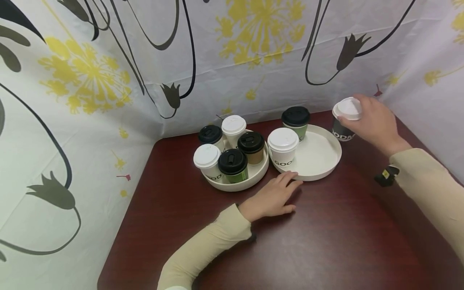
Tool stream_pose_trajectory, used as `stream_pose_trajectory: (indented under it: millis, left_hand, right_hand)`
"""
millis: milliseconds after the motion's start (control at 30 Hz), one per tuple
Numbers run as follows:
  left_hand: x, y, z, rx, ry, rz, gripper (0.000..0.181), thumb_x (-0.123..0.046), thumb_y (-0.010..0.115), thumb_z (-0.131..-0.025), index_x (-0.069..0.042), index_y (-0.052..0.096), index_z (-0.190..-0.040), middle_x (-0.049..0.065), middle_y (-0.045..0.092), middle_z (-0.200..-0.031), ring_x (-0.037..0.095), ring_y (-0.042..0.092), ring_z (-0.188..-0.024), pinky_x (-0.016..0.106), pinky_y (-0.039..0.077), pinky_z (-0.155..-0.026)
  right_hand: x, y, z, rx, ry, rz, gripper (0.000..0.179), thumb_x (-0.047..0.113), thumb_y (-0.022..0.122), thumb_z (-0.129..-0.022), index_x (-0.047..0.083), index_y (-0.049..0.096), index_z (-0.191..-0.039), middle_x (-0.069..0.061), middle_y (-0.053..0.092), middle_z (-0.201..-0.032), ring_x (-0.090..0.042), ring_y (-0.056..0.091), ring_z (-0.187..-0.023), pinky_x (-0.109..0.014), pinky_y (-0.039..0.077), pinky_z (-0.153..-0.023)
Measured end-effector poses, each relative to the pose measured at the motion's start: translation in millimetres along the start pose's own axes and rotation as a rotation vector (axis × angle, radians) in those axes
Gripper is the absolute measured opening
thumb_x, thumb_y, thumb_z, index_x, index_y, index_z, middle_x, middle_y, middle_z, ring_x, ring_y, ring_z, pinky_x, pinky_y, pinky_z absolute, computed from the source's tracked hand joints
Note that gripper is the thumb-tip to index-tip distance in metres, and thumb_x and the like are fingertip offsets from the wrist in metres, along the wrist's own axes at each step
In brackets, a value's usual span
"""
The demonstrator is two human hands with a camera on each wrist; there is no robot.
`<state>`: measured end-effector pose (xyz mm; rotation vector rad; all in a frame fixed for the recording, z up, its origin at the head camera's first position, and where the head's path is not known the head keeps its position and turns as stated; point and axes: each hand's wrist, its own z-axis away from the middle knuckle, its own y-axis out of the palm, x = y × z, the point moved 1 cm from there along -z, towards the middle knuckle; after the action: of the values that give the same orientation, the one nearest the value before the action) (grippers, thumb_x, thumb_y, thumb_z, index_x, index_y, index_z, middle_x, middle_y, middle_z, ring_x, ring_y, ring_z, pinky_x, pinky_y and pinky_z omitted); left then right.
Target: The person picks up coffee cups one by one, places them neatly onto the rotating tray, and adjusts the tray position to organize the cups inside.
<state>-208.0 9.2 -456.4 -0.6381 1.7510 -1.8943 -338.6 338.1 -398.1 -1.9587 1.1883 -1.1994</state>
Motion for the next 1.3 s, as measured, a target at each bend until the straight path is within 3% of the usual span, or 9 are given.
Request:
stream_pose_trajectory:
  millis: [200,533,767,967,1300]
  left_hand:
    - [1.2,-0.6,0.9,-0.002,0.001,-0.005,0.076,-0.049,0.064,-0.092,-0.016,0.033,-0.153,0.006,0.025,-0.162,0.022,0.023,-0.152,0.035,0.038,-0.117]
    - [4.7,1.4,0.7,0.003,-0.007,0.002,0.076,-0.048,0.064,-0.092,-0.016,0.033,-0.153,0.005,0.025,-0.162,0.021,0.022,-0.153,0.035,0.036,-0.118]
    - [7.1,1.4,0.9,0.019,-0.018,0.023,0.076,-0.047,0.064,-0.092,-0.016,0.031,-0.154,0.005,0.024,-0.163,0.020,0.021,-0.153,0.035,0.034,-0.120]
    - [8.7,-0.5,2.2,0.023,-0.026,0.037,0.077,-0.046,0.064,-0.093,-0.017,0.029,-0.155,0.004,0.025,-0.163,0.019,0.021,-0.154,0.036,0.034,-0.119]
    - [11.4,-2.4,3.5,0.032,-0.047,0.051,0.077,-0.047,0.064,-0.093,-0.017,0.029,-0.155,0.004,0.025,-0.163,0.018,0.022,-0.153,0.036,0.033,-0.120]
  right_hand:
    - [7,-9,3.5,-0.066,-0.034,-0.022,0.073,0.039,0.073,-0.080,0.006,0.049,-0.141,-0.032,0.058,-0.123,-0.048,0.053,-0.104,-0.061,0.037,-0.075]
    - [25,-16,14.0,-0.106,-0.078,-0.028,0.072,0.037,0.076,-0.077,0.009,0.052,-0.139,-0.030,0.059,-0.124,-0.047,0.054,-0.105,-0.061,0.037,-0.076]
    - [40,-16,23.9,-0.096,-0.108,-0.036,0.074,0.036,0.077,-0.077,0.011,0.050,-0.142,-0.029,0.058,-0.126,-0.047,0.054,-0.108,-0.063,0.039,-0.081]
    - [53,-14,34.5,-0.108,-0.138,-0.040,0.074,0.035,0.079,-0.075,0.013,0.052,-0.140,-0.028,0.061,-0.123,-0.047,0.056,-0.101,-0.062,0.040,-0.075]
    - [71,-3,54.2,-0.059,-0.213,-0.046,0.077,0.034,0.082,-0.072,0.011,0.052,-0.139,-0.025,0.062,-0.120,-0.043,0.058,-0.100,-0.059,0.044,-0.074]
